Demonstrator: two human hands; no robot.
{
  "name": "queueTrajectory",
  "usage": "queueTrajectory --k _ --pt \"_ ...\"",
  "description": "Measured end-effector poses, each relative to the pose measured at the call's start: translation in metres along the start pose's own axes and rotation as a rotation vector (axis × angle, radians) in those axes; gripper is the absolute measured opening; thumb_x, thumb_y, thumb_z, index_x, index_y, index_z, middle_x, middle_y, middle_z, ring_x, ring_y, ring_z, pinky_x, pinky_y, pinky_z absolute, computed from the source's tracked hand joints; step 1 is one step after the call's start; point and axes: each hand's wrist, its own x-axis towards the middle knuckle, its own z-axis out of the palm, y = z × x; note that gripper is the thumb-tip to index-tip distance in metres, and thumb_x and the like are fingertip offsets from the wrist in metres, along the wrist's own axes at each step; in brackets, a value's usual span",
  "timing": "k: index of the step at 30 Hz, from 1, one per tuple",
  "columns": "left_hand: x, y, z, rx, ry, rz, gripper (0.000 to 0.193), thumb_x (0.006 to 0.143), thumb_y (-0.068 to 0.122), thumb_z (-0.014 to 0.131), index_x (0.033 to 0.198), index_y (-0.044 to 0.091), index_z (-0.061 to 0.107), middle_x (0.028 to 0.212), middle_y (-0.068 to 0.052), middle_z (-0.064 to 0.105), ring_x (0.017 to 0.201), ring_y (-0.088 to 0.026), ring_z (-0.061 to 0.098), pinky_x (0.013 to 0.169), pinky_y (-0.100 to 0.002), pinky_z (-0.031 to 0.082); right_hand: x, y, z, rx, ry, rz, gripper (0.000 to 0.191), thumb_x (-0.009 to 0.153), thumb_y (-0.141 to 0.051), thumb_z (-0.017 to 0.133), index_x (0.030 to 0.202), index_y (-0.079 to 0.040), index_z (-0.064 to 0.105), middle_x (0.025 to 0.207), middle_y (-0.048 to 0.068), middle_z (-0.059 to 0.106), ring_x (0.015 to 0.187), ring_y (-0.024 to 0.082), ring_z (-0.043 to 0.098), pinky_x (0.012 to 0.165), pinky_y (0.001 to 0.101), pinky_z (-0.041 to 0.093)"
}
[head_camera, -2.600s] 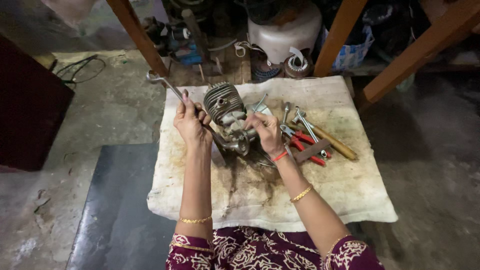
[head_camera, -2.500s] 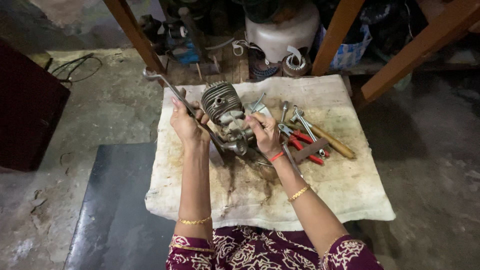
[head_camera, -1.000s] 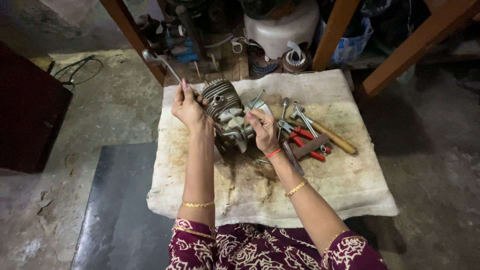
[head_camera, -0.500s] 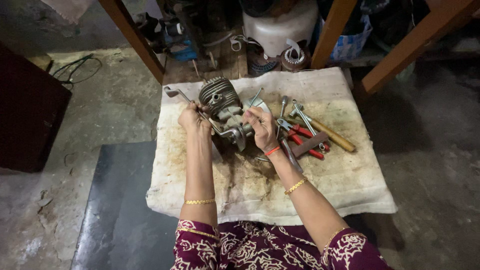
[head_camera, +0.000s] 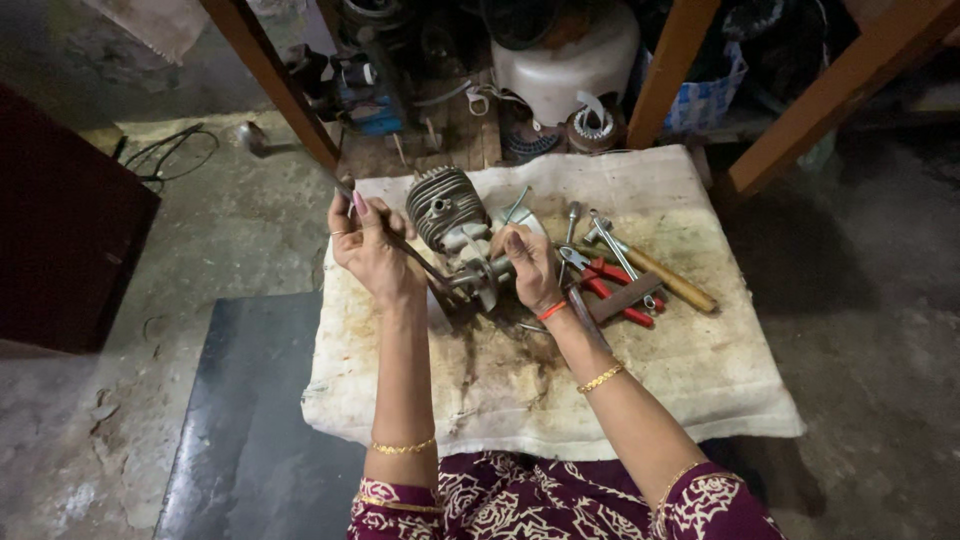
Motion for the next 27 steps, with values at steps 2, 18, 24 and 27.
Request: queueTrajectory --k 2,18,24,27 --pt "-0.011 0.009 0.011 -0.009 -0.075 0.024 0.033 0.108 0.008 0.063 0.14 0.005 0.055 0.089 -0.007 0.062 0.062 -0.01 0.051 0.049 -0.024 0.04 0.001 -0.001 0.0 -0.009 -0.001 -0.033 0.066 0.109 -0.056 0.041 0.079 0.0 0.059 0.082 0.007 0.061 0.084 0.019 0.059 0.083 0.0314 0.044" --pt "-0.022 0.006 0.017 0.042 -0.133 0.012 0.034 0.109 0.013 0.061 0.141 0.005 0.057 0.087 -0.01 0.067 0.062 -0.012 0.051 0.053 -0.025 0.039 -0.001 -0.005 0.001 0.01 0.028 0.045 0.061 0.109 -0.052 0.044 0.085 0.002 0.061 0.082 0.006 0.06 0.08 0.016 0.053 0.078 0.0303 0.042" --pt "-0.019 -0.015 0.009 -0.006 -0.09 -0.027 0.027 0.116 0.028 0.051 0.122 0.003 0.058 0.063 0.0 0.051 0.049 -0.008 0.042 0.041 -0.023 0.032 -0.003 -0.004 0.001 0.025 0.057 0.068 0.06 0.109 -0.051 0.047 0.086 0.002 0.061 0.082 0.006 0.06 0.082 0.016 0.054 0.079 0.0306 0.042" --pt "-0.011 -0.019 -0.004 -0.045 -0.152 -0.095 0.029 0.114 0.029 0.049 0.127 0.004 0.056 0.062 -0.002 0.053 0.05 -0.011 0.046 0.044 -0.025 0.035 -0.002 -0.003 0.002 -0.004 0.069 0.061 0.061 0.109 -0.052 0.045 0.084 0.001 0.062 0.08 0.006 0.061 0.082 0.016 0.056 0.08 0.03 0.043"
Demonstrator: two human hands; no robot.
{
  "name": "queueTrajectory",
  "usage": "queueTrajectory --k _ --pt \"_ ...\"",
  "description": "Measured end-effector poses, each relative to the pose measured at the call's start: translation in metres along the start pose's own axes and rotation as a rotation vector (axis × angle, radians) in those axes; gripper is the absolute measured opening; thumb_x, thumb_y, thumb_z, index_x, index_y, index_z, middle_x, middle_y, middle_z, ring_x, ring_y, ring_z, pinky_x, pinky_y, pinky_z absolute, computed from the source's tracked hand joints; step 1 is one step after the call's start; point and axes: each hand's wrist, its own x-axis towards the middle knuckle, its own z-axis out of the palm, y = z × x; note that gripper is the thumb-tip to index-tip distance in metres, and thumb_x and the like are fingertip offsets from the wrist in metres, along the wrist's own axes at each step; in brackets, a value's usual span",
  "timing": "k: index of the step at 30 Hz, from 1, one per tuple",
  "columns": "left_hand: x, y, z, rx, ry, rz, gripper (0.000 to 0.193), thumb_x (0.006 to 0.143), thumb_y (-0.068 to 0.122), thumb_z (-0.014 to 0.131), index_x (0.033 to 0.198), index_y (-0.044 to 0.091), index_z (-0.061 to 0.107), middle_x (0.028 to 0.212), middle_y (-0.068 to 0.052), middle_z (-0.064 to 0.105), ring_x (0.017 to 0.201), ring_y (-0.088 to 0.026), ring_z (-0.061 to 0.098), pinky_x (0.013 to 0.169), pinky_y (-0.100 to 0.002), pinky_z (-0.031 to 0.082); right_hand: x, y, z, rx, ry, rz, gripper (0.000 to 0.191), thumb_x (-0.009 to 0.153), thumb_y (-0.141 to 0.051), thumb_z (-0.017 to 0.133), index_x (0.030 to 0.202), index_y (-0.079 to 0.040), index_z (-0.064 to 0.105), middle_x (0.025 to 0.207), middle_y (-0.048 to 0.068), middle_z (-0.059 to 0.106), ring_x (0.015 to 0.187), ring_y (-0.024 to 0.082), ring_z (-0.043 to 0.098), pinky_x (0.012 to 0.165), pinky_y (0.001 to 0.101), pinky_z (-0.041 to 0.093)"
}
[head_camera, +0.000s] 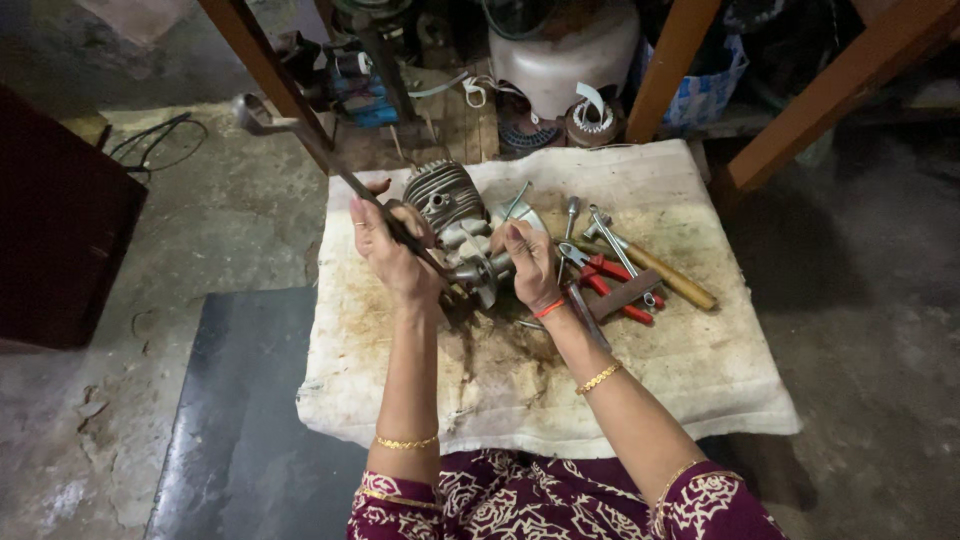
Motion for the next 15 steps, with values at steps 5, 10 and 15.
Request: queueTrajectory --k 5,10,15 --pt "-0.005 -0.008 -0.011 -0.132 -0.03 -0.11 0.027 0.114 0.027 0.049 0.13 0.006 0.05 0.07 -0.007 0.057 0.052 -0.013 0.046 0.047 -0.026 0.036 0.0 0.0 0.001 -0.027 0.0 -0.017 0.063 0.11 -0.052 0.043 0.082 0.002 0.061 0.081 0.007 0.062 0.082 0.017 0.057 0.081 0.0303 0.043" --pt "-0.013 -0.008 -0.01 -0.109 -0.112 -0.153 0.046 0.112 0.032 0.05 0.148 0.005 0.046 0.071 -0.007 0.056 0.054 -0.013 0.045 0.049 -0.026 0.036 -0.001 -0.003 0.001 0.021 -0.019 -0.021 0.062 0.11 -0.052 0.043 0.083 0.002 0.061 0.083 0.008 0.063 0.084 0.018 0.058 0.082 0.0305 0.044" --pt "-0.031 -0.011 -0.002 -0.092 -0.131 -0.211 0.054 0.107 0.048 0.049 0.143 0.007 0.053 0.057 0.0 0.044 0.048 -0.01 0.039 0.046 -0.026 0.032 0.0 -0.005 0.002 0.017 -0.004 -0.081 0.058 0.111 -0.045 0.047 0.084 0.004 0.061 0.086 0.01 0.061 0.086 0.02 0.056 0.082 0.0324 0.043"
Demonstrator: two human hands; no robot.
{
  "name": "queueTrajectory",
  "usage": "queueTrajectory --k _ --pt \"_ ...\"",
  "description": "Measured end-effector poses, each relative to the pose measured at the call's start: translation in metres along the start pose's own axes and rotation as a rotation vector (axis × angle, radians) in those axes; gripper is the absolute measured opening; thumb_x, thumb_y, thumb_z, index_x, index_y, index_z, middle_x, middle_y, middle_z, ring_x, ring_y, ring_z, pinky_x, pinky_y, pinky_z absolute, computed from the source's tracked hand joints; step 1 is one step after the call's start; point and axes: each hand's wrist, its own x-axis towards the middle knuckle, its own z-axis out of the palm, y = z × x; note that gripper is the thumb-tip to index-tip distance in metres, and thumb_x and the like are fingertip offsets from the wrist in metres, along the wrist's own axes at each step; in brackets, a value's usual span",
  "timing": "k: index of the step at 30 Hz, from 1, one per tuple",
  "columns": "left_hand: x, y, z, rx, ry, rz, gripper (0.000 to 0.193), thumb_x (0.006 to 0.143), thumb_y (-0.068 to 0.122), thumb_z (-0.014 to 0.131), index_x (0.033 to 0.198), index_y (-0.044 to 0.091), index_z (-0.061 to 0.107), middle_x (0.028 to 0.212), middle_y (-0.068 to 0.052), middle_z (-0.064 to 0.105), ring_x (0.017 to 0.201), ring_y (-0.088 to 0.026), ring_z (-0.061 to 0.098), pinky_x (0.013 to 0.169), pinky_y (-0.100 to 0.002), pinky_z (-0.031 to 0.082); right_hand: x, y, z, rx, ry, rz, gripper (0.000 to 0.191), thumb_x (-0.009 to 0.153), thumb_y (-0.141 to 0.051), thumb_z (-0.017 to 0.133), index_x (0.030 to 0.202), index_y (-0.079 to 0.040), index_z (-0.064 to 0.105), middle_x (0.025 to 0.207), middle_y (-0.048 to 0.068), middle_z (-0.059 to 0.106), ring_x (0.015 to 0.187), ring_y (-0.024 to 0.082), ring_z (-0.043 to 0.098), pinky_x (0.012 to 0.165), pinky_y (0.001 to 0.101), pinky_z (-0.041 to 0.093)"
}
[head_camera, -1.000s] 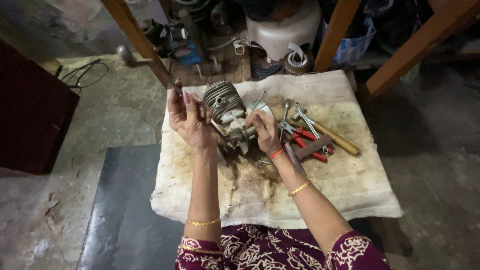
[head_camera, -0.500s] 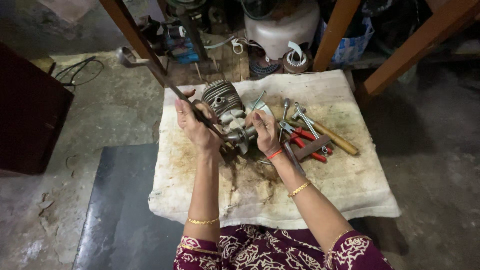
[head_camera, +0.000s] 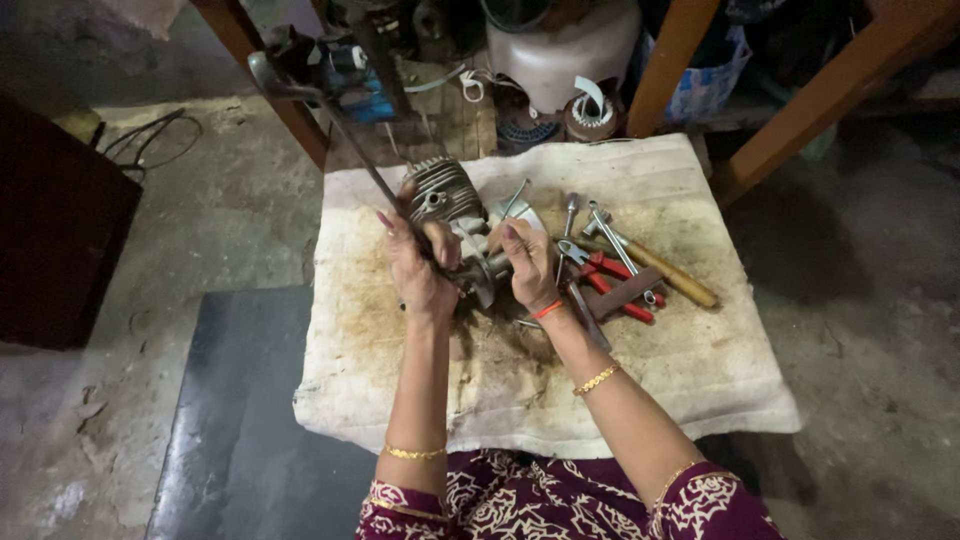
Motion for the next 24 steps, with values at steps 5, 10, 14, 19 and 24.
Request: queueTrajectory --k 5,10,14,19,24 --pt "-0.006 -0.009 0.007 -0.036 0.069 -0.004 0.044 0.109 0.049 0.054 0.096 0.007 0.058 0.057 0.003 0.037 0.048 -0.008 0.031 0.045 -0.025 0.026 0.001 -0.002 -0.001 -0.055 0.006 0.042 0.053 0.109 -0.042 0.048 0.084 0.003 0.061 0.08 0.009 0.058 0.081 0.019 0.054 0.077 0.0327 0.041" --pt "-0.002 -0.013 0.016 0.021 0.277 0.016 0.051 0.107 0.051 0.052 0.076 0.011 0.047 0.057 0.001 0.039 0.044 -0.01 0.031 0.04 -0.026 0.024 0.001 -0.002 0.001 -0.059 0.013 0.031 0.055 0.11 -0.042 0.047 0.081 0.003 0.061 0.078 0.008 0.058 0.081 0.019 0.053 0.078 0.0326 0.041" --pt "0.005 -0.017 0.015 0.085 0.395 0.014 0.05 0.107 0.05 0.052 0.075 0.011 0.046 0.053 0.001 0.037 0.041 -0.01 0.03 0.037 -0.027 0.023 0.002 -0.002 0.002 -0.057 0.022 0.047 0.054 0.109 -0.041 0.047 0.08 0.003 0.06 0.077 0.008 0.059 0.081 0.019 0.054 0.078 0.0321 0.042" --pt "0.016 -0.029 -0.008 0.075 0.566 -0.084 0.047 0.103 0.051 0.053 0.076 0.013 0.046 0.051 0.002 0.036 0.038 -0.011 0.029 0.035 -0.028 0.022 0.003 -0.001 0.001 -0.041 0.007 0.002 0.056 0.11 -0.041 0.046 0.078 0.003 0.06 0.079 0.008 0.06 0.083 0.02 0.057 0.081 0.0325 0.043" --pt "0.03 -0.035 -0.029 -0.026 0.675 -0.303 0.048 0.1 0.055 0.052 0.075 0.016 0.043 0.049 0.002 0.034 0.038 -0.012 0.028 0.034 -0.028 0.02 0.003 -0.001 0.001 -0.06 0.013 0.005 0.057 0.11 -0.042 0.046 0.077 0.002 0.062 0.08 0.008 0.062 0.084 0.02 0.058 0.08 0.0329 0.043"
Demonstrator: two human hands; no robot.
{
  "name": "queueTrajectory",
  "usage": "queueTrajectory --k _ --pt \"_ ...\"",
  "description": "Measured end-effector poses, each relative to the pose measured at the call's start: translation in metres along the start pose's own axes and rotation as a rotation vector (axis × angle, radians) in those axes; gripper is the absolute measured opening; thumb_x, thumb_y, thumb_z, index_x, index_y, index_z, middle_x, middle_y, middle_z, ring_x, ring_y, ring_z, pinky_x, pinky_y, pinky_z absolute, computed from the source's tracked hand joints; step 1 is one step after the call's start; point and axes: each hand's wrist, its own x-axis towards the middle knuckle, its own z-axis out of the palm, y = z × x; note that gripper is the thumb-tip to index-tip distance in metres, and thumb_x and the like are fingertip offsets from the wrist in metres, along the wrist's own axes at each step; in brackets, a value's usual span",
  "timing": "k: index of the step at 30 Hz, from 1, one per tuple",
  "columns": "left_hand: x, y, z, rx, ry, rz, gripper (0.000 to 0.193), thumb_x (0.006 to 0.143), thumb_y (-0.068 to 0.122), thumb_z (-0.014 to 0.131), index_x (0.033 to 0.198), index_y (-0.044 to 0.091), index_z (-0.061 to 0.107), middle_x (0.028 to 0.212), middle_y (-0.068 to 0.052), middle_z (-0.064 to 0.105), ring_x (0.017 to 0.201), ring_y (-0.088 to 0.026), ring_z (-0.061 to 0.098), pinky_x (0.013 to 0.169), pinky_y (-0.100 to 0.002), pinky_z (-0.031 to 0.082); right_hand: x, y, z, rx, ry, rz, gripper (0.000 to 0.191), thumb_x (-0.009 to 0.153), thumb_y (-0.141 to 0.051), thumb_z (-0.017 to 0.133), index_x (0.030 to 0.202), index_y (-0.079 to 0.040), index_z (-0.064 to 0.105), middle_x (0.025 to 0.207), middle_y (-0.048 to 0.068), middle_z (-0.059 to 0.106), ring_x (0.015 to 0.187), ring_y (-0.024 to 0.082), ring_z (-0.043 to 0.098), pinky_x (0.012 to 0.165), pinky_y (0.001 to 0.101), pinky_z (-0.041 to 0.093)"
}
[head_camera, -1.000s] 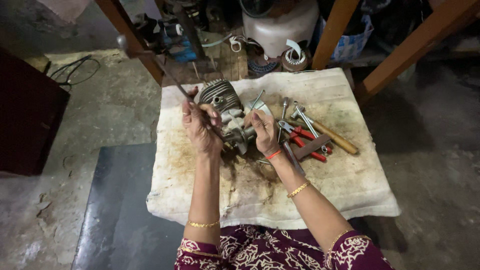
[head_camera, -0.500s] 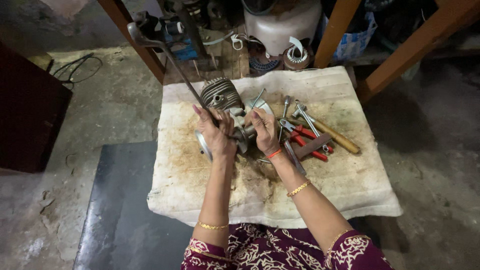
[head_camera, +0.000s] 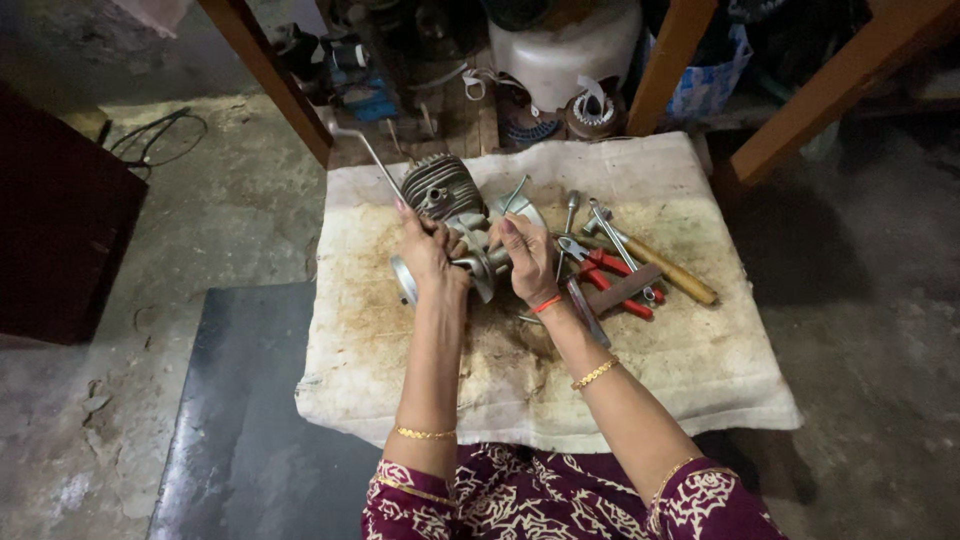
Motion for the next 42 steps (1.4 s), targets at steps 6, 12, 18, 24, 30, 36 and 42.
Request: queueTrajectory --k 6,12,18,24,30,36,42 --pt "-0.027 0.007 0.004 -0.032 -0.041 0.166 0.048 0.104 0.053 0.05 0.078 0.013 0.045 0.052 0.002 0.035 0.04 -0.011 0.029 0.036 -0.028 0.021 0.001 -0.003 -0.001 -0.025 -0.016 -0.014 0.056 0.11 -0.042 0.046 0.078 0.002 0.06 0.078 0.008 0.059 0.083 0.02 0.056 0.08 0.0331 0.043" --pt "-0.045 0.015 0.012 -0.001 -0.398 0.269 0.048 0.106 0.052 0.05 0.08 0.012 0.045 0.057 0.001 0.04 0.042 -0.01 0.029 0.038 -0.027 0.021 0.001 -0.003 0.0 -0.019 -0.023 -0.008 0.055 0.11 -0.042 0.045 0.079 0.002 0.06 0.078 0.008 0.058 0.082 0.02 0.055 0.08 0.0332 0.042" --pt "-0.013 0.012 0.008 0.079 -0.134 0.049 0.048 0.1 0.056 0.052 0.075 0.016 0.043 0.051 0.004 0.034 0.037 -0.009 0.025 0.034 -0.027 0.018 0.001 -0.001 0.0 -0.01 -0.024 -0.052 0.055 0.111 -0.041 0.046 0.078 0.001 0.059 0.076 0.007 0.059 0.082 0.02 0.055 0.085 0.0336 0.042" --pt "0.002 0.006 -0.015 -0.1 0.057 -0.066 0.051 0.099 0.061 0.049 0.077 0.015 0.042 0.052 0.001 0.03 0.041 -0.015 0.029 0.039 -0.029 0.022 -0.001 0.002 -0.002 -0.03 -0.035 0.028 0.054 0.11 -0.041 0.045 0.079 0.001 0.062 0.076 0.008 0.055 0.081 0.02 0.05 0.079 0.0327 0.039" --pt "-0.011 0.028 -0.016 -0.225 0.013 -0.057 0.053 0.102 0.061 0.049 0.077 0.014 0.043 0.054 0.001 0.032 0.043 -0.012 0.028 0.039 -0.027 0.023 0.0 0.003 -0.001 -0.014 -0.021 -0.022 0.055 0.11 -0.042 0.045 0.079 0.0 0.062 0.079 0.007 0.062 0.085 0.02 0.056 0.083 0.0327 0.043" --pt "-0.046 0.016 -0.001 0.015 -0.091 0.244 0.048 0.106 0.049 0.048 0.074 0.014 0.045 0.053 0.002 0.038 0.041 -0.012 0.03 0.035 -0.027 0.023 0.0 0.002 -0.001 0.024 -0.028 0.008 0.057 0.11 -0.043 0.046 0.078 0.002 0.06 0.08 0.009 0.061 0.085 0.021 0.056 0.083 0.0334 0.042" --pt "-0.057 0.016 0.007 -0.02 -0.405 0.364 0.049 0.11 0.049 0.042 0.075 0.014 0.041 0.057 0.0 0.04 0.045 -0.012 0.032 0.041 -0.026 0.028 0.001 0.0 -0.003 0.018 -0.047 -0.012 0.059 0.11 -0.045 0.045 0.078 0.002 0.06 0.08 0.008 0.062 0.086 0.02 0.057 0.085 0.0334 0.043"
